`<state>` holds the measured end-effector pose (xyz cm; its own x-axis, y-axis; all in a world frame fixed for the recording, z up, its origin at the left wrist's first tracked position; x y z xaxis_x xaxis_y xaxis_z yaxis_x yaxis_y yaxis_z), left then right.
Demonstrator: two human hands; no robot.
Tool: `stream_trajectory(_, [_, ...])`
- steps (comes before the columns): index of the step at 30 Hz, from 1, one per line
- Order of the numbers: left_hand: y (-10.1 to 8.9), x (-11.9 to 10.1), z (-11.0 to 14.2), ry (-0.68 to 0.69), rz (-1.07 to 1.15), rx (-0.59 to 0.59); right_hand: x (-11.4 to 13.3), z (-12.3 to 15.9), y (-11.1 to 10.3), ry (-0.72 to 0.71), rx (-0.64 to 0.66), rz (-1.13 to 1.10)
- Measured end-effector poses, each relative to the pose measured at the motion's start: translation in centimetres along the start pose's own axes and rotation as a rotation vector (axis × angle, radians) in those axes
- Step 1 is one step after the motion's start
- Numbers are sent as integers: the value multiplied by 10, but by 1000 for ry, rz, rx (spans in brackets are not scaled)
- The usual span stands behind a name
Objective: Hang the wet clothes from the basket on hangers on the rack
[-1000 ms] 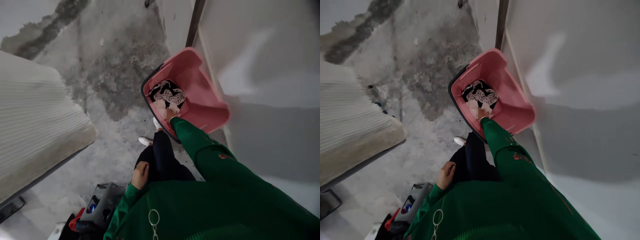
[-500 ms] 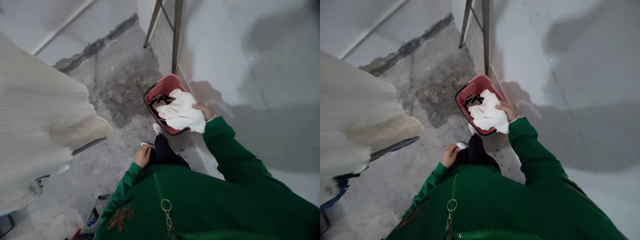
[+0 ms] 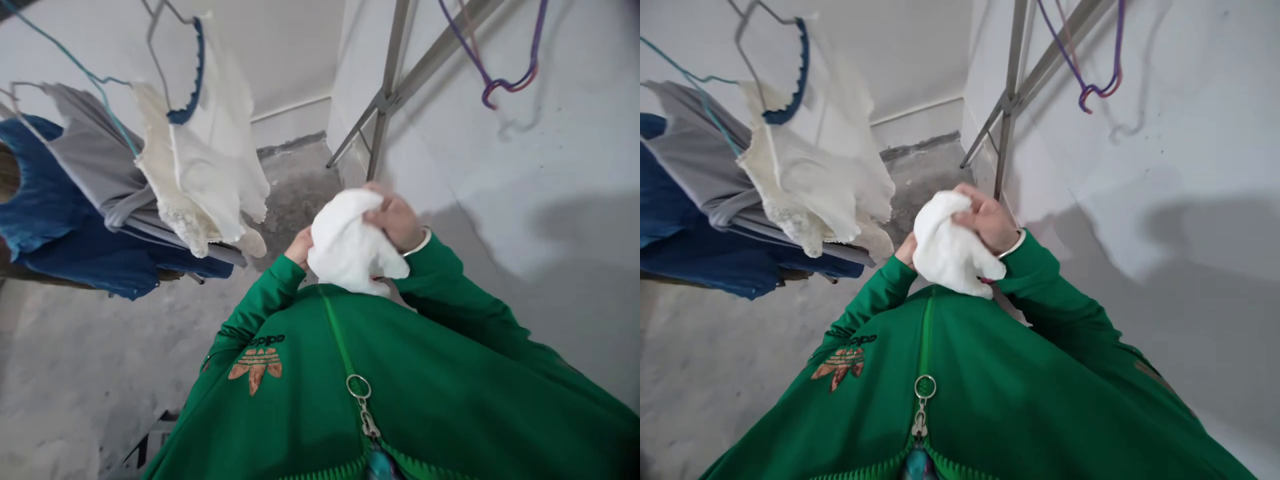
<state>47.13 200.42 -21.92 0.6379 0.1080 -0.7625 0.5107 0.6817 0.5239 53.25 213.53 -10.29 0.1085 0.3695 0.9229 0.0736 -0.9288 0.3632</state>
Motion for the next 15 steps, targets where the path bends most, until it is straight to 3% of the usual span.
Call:
stream_trajectory(2, [-29,-25,9,92,30,-106,19,-9,-9,-46,-236,17])
stream_trajectory(4, [-62,-45,21,172,51,-272,29,-17,-16,-7,-346,31])
stream_trajectory(7, [-95,-60,46,245,-106,-555,26,-30,-14,47,-347,75])
stream_trajectory(9, [-93,-66,64,356,-383,-647,21,-41,-3,13,-310,117])
stream_trajectory(10, [-83,-69,70,437,-540,-618,18,-47,5,-13,-290,131])
stream_trajectory(12, [-52,-75,76,593,-761,-396,15,-60,27,-55,-215,156])
stream_trajectory(13, [-36,-77,75,632,-779,-244,14,-65,39,-73,-170,164])
stream_trajectory(15, [-14,-85,68,603,-609,-14,18,-70,63,-132,-61,218])
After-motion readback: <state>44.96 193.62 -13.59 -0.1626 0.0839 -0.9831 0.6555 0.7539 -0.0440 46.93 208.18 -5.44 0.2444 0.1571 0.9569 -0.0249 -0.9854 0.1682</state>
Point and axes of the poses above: each hand's wrist, its own z-axis away from the middle knuckle, its own y-axis out of the palm, x = y × z, the point moved 4 cm from there along -z, towards the middle knuckle, and after that the axes turned 9 degrees about x, right-handed, at the moved point
